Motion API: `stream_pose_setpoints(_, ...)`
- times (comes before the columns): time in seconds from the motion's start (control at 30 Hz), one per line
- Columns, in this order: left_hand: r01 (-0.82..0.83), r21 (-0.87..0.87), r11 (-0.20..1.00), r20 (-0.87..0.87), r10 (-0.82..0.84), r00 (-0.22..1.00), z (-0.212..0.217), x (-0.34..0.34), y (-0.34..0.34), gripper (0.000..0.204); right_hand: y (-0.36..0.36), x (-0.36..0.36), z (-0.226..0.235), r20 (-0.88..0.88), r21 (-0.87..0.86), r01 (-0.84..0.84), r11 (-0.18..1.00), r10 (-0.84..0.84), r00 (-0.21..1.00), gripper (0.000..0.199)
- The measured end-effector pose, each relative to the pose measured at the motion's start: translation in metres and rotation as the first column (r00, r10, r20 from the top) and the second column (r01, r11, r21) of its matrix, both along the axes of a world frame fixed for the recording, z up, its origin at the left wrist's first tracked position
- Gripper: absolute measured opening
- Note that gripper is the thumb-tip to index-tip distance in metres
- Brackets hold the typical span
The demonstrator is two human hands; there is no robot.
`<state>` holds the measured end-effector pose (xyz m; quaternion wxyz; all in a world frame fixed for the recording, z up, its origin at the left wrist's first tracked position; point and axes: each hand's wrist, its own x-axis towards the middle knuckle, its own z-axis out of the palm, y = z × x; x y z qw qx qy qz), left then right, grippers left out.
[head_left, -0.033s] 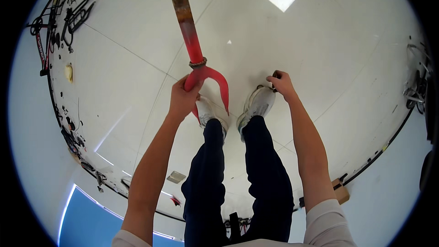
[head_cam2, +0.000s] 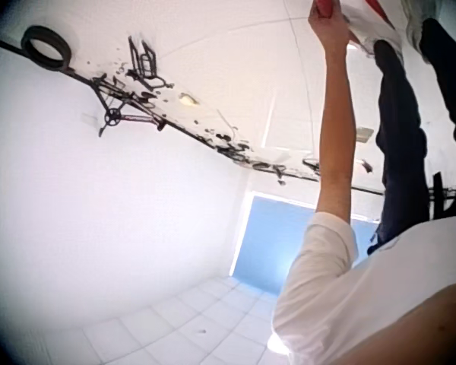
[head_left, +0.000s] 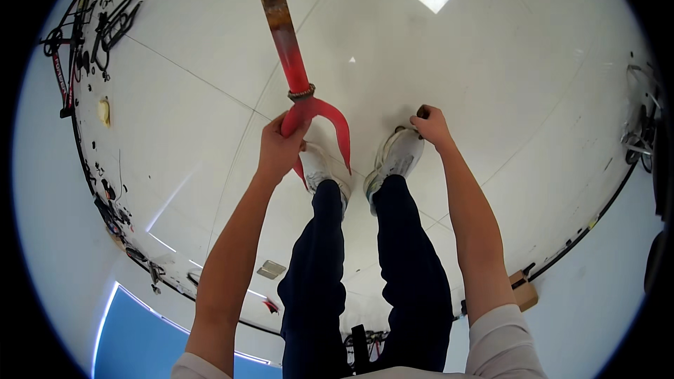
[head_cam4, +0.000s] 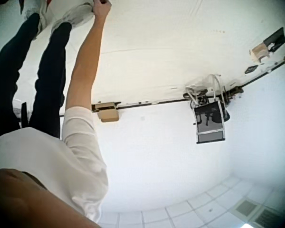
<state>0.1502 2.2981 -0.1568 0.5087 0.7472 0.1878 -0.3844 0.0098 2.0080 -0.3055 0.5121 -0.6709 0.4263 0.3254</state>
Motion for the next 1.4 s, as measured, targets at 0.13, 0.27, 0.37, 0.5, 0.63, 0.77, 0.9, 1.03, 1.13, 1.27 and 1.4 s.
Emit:
stream_pose_setpoints(0.13,0.022,0.020,1.000,-0.048,-0.021,0.999,-0.023,-0.004,0.007,0.026,0.021,-0.015,-0.033,0.130,-0.332,-0.299,0.895,0.357,0.925,0.023)
stream_pose_setpoints(0.27,0.057,0.073,0.996,-0.069,-0.052,0.996,-0.026,-0.004,0.008,0.024,0.035,-0.021,-0.034,0.073,-0.359,-0.377,0.854,0.428,0.901,0.025)
stream_pose_setpoints(0.37,0.091,0.080,0.993,-0.053,-0.087,0.995,-0.035,-0.003,0.010,0.022,0.053,-0.041,-0.046,0.091,-0.417,-0.392,0.820,0.467,0.879,0.027)
stream_pose_setpoints(0.5,0.098,0.066,0.993,-0.020,-0.096,0.995,-0.038,0.000,0.004,0.021,0.078,-0.058,-0.057,0.166,-0.521,-0.283,0.805,0.421,0.892,0.033)
stream_pose_setpoints(0.63,0.098,0.069,0.993,-0.020,-0.096,0.995,-0.041,0.001,-0.010,0.019,0.083,-0.054,-0.046,0.130,-0.443,-0.209,0.872,0.293,0.947,0.030)
stream_pose_setpoints(0.77,0.137,0.023,0.990,-0.036,-0.136,0.990,-0.013,0.009,-0.034,0.023,0.068,-0.040,-0.011,0.178,-0.247,-0.063,0.967,0.109,0.978,0.028)
stream_pose_setpoints(0.9,0.193,0.053,0.980,0.042,-0.195,0.980,0.038,0.013,-0.059,0.021,0.041,-0.006,0.071,0.222,0.128,0.291,0.948,-0.314,0.923,0.025)
stream_pose_setpoints(1.03,0.328,0.104,0.939,0.153,-0.341,0.927,0.124,0.017,-0.084,0.020,-0.007,0.031,0.209,0.173,0.447,0.545,0.709,-0.666,0.725,0.021)
stream_pose_setpoints(1.13,0.437,0.165,0.884,0.276,-0.467,0.840,0.222,0.013,-0.095,0.018,-0.043,0.049,0.345,0.164,0.549,0.526,0.649,-0.701,0.694,0.022)
stream_pose_setpoints(1.27,0.525,0.119,0.843,0.352,-0.530,0.771,0.386,0.010,-0.124,0.015,-0.098,0.066,0.538,0.342,0.586,0.413,0.697,-0.675,0.654,0.021)
stream_pose_setpoints(1.4,0.610,0.085,0.788,0.472,-0.571,0.671,0.508,0.007,-0.141,0.014,-0.151,0.076,0.721,0.566,0.579,0.263,0.772,-0.613,0.551,0.016)
